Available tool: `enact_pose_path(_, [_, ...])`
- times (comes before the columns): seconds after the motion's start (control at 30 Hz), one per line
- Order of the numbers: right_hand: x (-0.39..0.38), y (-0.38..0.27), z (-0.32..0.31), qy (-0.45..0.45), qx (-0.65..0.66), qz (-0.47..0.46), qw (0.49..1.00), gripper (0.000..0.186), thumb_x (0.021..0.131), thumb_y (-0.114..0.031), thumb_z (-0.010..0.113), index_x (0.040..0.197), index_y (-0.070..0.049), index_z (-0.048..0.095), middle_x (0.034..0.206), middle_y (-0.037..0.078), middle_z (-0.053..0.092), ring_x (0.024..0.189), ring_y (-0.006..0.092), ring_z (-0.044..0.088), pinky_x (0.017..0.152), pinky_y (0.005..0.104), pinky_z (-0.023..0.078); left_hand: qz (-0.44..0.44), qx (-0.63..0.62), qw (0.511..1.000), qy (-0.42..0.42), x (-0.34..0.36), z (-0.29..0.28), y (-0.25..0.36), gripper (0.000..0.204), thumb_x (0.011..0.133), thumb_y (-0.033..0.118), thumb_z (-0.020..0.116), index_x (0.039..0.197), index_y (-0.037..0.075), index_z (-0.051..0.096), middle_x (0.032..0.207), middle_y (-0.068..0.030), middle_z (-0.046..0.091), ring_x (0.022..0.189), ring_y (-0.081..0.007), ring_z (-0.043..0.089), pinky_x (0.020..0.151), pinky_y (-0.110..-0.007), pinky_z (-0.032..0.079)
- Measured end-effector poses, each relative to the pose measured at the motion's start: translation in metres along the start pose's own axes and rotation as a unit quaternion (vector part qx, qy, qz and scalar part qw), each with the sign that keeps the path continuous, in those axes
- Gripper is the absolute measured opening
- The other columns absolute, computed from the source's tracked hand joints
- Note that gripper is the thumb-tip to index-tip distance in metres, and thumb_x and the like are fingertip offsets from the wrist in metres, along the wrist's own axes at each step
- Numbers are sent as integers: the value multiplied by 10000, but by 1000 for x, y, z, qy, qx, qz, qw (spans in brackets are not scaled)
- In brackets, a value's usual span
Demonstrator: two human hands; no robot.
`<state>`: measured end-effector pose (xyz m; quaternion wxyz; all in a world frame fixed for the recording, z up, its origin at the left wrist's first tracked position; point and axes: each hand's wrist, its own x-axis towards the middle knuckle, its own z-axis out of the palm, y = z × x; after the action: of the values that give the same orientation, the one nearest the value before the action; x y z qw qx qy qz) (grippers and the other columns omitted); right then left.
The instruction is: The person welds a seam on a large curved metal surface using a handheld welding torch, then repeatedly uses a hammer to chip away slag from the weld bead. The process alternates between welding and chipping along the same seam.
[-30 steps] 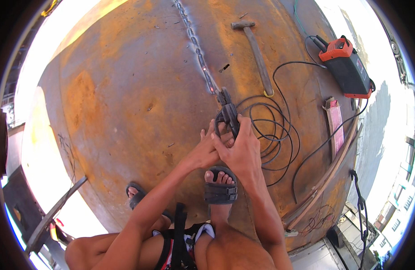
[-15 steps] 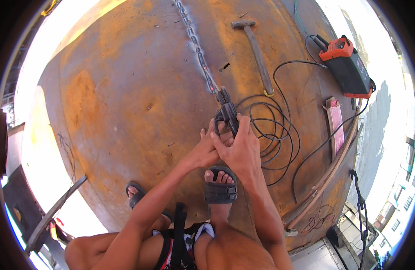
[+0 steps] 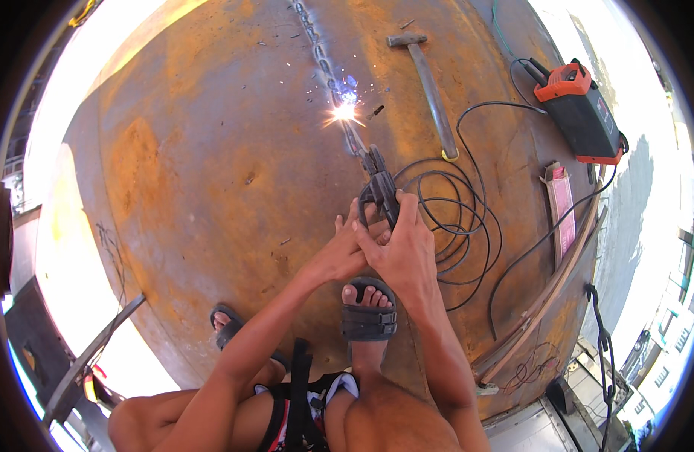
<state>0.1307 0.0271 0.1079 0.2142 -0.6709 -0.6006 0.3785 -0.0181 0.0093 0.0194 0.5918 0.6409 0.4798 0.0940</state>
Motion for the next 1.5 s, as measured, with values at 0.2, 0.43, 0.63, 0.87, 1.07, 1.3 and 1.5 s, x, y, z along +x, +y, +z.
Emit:
enact_pose_path(0.2, [0, 3, 1, 3, -15, -2, 1000, 661, 910, -320, 864, 1324, 51, 506, 1141, 330, 708, 1017, 495, 742, 820, 518, 592, 1, 1, 1000, -1, 0, 0, 2, 627, 1117, 592, 466, 1618, 226, 559, 1822, -177, 199, 1637, -615, -16, 1220, -861, 66])
enact_pose_path(0.43, [-7, 10, 4, 38, 24, 7, 999, 775, 886, -335, 892, 1395, 85, 485, 1131, 334, 713, 1033, 495, 745, 852, 514, 594, -4, -6, 1000, -9, 4, 0, 1, 609, 1091, 574, 495, 1631, 292, 519, 1824, -147, 203, 1623, -642, -19, 1177, -908, 72])
enact_pose_path(0.63, [-4, 8, 4, 19, 26, 18, 999, 744, 890, -324, 887, 1377, 75, 490, 1148, 341, 700, 1057, 511, 728, 872, 529, 582, -10, -12, 1000, -8, 1, -2, 3, 602, 1096, 549, 497, 1635, 284, 530, 1827, -190, 187, 1638, -614, -40, 1208, -867, 45])
enact_pose_path(0.87, [-1, 3, 2, 4, 17, 20, 1000, 721, 899, -322, 874, 1360, 68, 480, 1160, 353, 692, 1068, 522, 719, 864, 538, 579, -3, -18, 1000, -4, 1, -1, -1, 586, 1100, 522, 491, 1629, 273, 539, 1834, -189, 169, 1640, -608, -65, 1210, -861, 31])
enact_pose_path(1.07, [0, 4, 3, 3, 5, 14, 1000, 711, 906, -326, 866, 1362, 60, 481, 1167, 349, 696, 1052, 521, 724, 856, 534, 585, 5, -10, 1000, 6, 0, 0, 0, 642, 1117, 586, 460, 1630, 210, 545, 1805, -244, 218, 1642, -607, -18, 1225, -848, 52])
enact_pose_path(1.3, [1, 6, 5, 12, 1, 2, 1000, 700, 905, -334, 873, 1351, 49, 494, 1120, 314, 717, 1012, 480, 745, 838, 513, 584, 6, -16, 1000, -1, 2, 0, -2, 629, 1117, 587, 458, 1639, 244, 530, 1795, -279, 220, 1642, -605, -30, 1225, -844, 45])
enact_pose_path(1.5, [1, 7, 8, 20, -6, -12, 1000, 678, 900, -324, 883, 1330, 39, 505, 1076, 282, 740, 979, 448, 759, 830, 491, 580, 4, -22, 1000, -3, 3, 1, -6, 622, 1119, 574, 460, 1640, 240, 525, 1794, -285, 222, 1645, -600, -38, 1227, -840, 40])
